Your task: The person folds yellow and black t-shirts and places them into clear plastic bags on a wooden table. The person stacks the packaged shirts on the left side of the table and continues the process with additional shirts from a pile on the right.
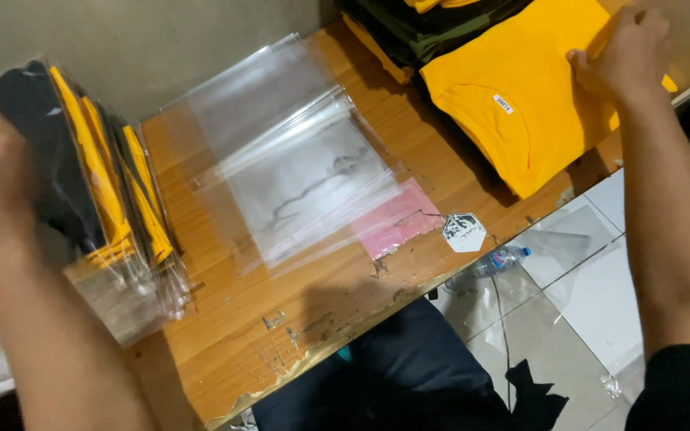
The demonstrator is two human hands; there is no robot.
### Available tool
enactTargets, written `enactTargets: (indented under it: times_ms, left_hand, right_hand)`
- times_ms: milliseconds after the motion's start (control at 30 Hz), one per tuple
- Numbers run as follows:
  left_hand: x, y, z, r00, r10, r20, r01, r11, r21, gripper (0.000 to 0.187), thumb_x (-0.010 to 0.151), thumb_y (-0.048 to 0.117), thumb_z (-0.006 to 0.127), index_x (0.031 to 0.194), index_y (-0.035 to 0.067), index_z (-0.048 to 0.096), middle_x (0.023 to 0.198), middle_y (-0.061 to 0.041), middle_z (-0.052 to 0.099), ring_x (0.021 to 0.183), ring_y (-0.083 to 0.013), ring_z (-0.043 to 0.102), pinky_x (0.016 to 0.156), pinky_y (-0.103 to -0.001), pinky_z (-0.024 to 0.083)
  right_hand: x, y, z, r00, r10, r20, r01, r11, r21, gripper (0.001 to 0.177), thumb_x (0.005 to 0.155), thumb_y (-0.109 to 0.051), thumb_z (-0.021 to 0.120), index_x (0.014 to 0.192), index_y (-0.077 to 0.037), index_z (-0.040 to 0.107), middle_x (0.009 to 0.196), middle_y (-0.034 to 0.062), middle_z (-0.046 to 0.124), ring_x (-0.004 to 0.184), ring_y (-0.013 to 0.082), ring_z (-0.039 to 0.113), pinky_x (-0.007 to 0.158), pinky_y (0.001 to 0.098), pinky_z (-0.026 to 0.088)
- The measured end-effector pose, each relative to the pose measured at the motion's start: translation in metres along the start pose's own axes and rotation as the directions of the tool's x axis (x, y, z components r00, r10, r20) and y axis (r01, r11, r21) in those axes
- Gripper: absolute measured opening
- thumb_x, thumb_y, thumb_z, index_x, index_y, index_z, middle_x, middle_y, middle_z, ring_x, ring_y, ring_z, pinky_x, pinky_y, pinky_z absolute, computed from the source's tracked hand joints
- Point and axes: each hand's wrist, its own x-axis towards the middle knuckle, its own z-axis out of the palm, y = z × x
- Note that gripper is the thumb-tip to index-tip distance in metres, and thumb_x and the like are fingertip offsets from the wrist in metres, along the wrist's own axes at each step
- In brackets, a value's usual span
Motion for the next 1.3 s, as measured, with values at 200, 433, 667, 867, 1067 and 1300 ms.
enactTargets:
  times_ms: [200, 433, 667, 867, 1067, 1300]
  left_hand:
    - [0.01, -0.07, -0.268, 0.951, -0.284, 0.12, 0.04, -0.27, -0.962, 0.068, 0.101, 0.018, 0.086, 0.16, 0.018, 0.051, 0.173, -0.005, 0.017, 0.166, -0.0281, 0.015, 0.143, -0.062, 0.021]
    - [-0.047, 0.016, -0.346, 0.993, -0.118, -0.001, -0.075, -0.627, -0.775, 0.041, 0.093, 0.024, 0.074, 0.132, 0.016, 0.063, 0.153, -0.016, 0.045, 0.147, -0.0477, 0.041, 0.116, -0.065, 0.041]
    - [-0.041, 0.014, -0.387, 0.971, 0.134, 0.197, 0.213, -0.855, -0.473, 0.037, 0.091, 0.019, 0.07, 0.127, 0.01, 0.068, 0.143, -0.012, 0.053, 0.132, -0.0325, 0.054, 0.106, -0.045, 0.054]
    - [0.023, -0.027, -0.488, 0.589, 0.806, 0.061, 0.769, -0.582, 0.265, 0.073, 0.081, 0.04, 0.068, 0.149, 0.02, 0.049, 0.152, -0.005, 0.057, 0.13, -0.0209, 0.062, 0.106, -0.041, 0.053]
    - [0.06, -0.006, -0.527, 0.555, 0.832, 0.015, 0.592, -0.408, 0.695, 0.096, 0.082, 0.05, 0.06, 0.16, 0.008, 0.024, 0.162, -0.015, 0.036, 0.143, -0.0315, 0.044, 0.113, -0.04, 0.043]
    - [0.017, 0.038, -0.495, 0.691, 0.719, 0.074, 0.029, -0.13, 0.991, 0.047, 0.085, 0.027, 0.076, 0.128, 0.01, 0.065, 0.128, -0.012, 0.069, 0.122, -0.0313, 0.062, 0.11, -0.045, 0.047]
  right_hand:
    - [0.009, -0.03, -0.018, 0.995, 0.098, -0.004, -0.095, 0.978, 0.188, 0.08, 0.086, -0.024, 0.098, 0.152, -0.002, 0.056, 0.147, 0.0307, 0.036, 0.127, 0.0575, 0.032, 0.102, 0.0669, 0.028]
    - [-0.002, -0.038, -0.034, 0.997, 0.031, 0.075, -0.052, 0.952, 0.302, 0.049, 0.086, 0.002, 0.086, 0.129, 0.002, 0.062, 0.123, 0.0245, 0.06, 0.104, 0.0493, 0.06, 0.085, 0.0558, 0.052]
    - [-0.01, -0.064, -0.107, 0.963, 0.104, 0.251, -0.186, 0.924, 0.333, 0.04, 0.102, -0.011, 0.077, 0.135, 0.004, 0.062, 0.125, 0.0274, 0.061, 0.107, 0.0471, 0.062, 0.086, 0.0561, 0.054]
    - [-0.017, -0.083, -0.173, 0.973, -0.101, 0.206, 0.05, 0.97, 0.239, 0.047, 0.106, -0.017, 0.07, 0.148, 0.0, 0.056, 0.136, 0.0278, 0.058, 0.107, 0.0507, 0.058, 0.083, 0.0571, 0.051]
    - [-0.068, -0.107, -0.262, 0.906, -0.402, 0.134, 0.355, 0.892, 0.281, 0.041, 0.103, -0.02, 0.073, 0.138, 0.0, 0.064, 0.12, 0.0196, 0.07, 0.094, 0.0372, 0.064, 0.074, 0.0481, 0.048]
    - [-0.108, -0.141, -0.294, 0.767, -0.571, 0.294, 0.096, 0.554, 0.827, 0.035, 0.093, -0.004, 0.07, 0.125, -0.002, 0.055, 0.105, 0.0096, 0.068, 0.089, 0.0166, 0.065, 0.071, 0.0277, 0.055]
